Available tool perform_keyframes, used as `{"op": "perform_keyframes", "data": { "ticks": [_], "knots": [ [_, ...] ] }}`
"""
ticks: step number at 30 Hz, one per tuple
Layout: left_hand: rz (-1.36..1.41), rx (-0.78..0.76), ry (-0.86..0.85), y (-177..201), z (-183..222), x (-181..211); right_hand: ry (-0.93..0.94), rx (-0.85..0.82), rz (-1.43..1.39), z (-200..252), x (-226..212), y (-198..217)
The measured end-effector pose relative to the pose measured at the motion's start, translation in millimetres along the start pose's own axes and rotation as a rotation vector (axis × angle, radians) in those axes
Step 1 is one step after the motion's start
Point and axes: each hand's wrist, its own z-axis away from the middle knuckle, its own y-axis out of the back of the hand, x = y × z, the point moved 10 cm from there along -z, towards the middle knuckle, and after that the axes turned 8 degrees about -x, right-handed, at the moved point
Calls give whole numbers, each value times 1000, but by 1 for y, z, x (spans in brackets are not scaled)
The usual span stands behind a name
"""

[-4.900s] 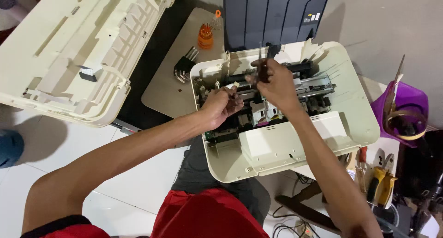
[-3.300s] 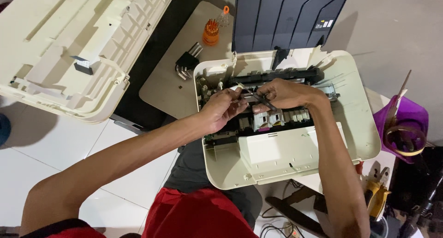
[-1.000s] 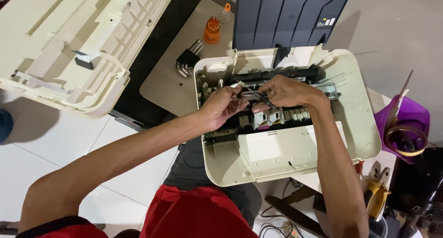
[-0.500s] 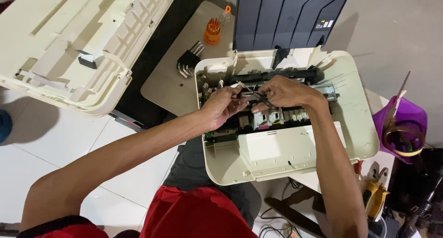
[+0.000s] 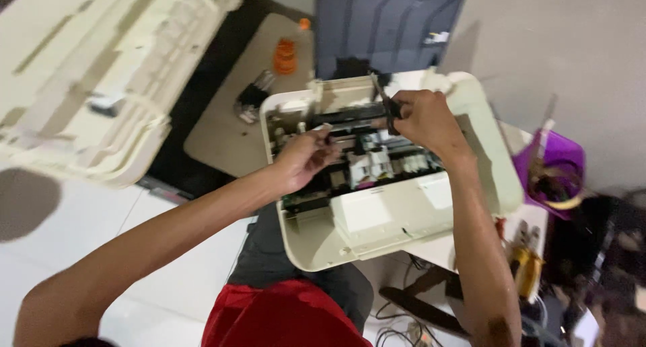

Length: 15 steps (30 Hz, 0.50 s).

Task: Repairing the internal components of a disassembled printer by adjusting wires and parts

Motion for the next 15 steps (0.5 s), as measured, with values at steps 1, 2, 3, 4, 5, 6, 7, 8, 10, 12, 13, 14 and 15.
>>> {"op": "perform_keyframes", "data": {
  "ticks": [1, 2, 3, 4, 5, 6, 7, 8, 10, 12, 13, 14, 15],
  "knots": [
    [-9, -27, 20, -6, 5, 1, -30, 16, 5, 15, -5, 15],
    [-2, 4, 14, -6, 9, 4, -142, 77, -2, 33, 0, 34],
    [4, 35, 8, -6, 12, 7, -254, 138, -10, 52, 4, 52],
    [-8, 13, 32, -12, 14, 7, -285, 152, -10, 66, 24, 56],
    [-13, 14, 38, -14, 16, 9, -370, 227, 5, 84, 46, 64],
    [-17, 24, 37, -13, 21, 13, -445, 296, 18, 100, 65, 71],
    [-26, 10, 53, -11, 17, 9, -466, 305, 17, 115, 84, 81],
    [18, -26, 55, -10, 14, 7, -531, 327, 24, 131, 104, 91],
    [58, -67, 65, -12, 15, 6, -605, 352, 30, 162, 127, 104],
    [53, -60, 59, -19, 22, 12, -573, 389, 73, 189, 126, 117],
    [52, -66, 65, -23, 25, 14, -580, 392, 75, 198, 156, 117],
    [85, 4, 68, -21, 28, 14, -498, 401, 158, 205, 176, 121],
    [118, 74, 71, -20, 32, 15, -415, 409, 241, 212, 195, 125]
  ]
}}
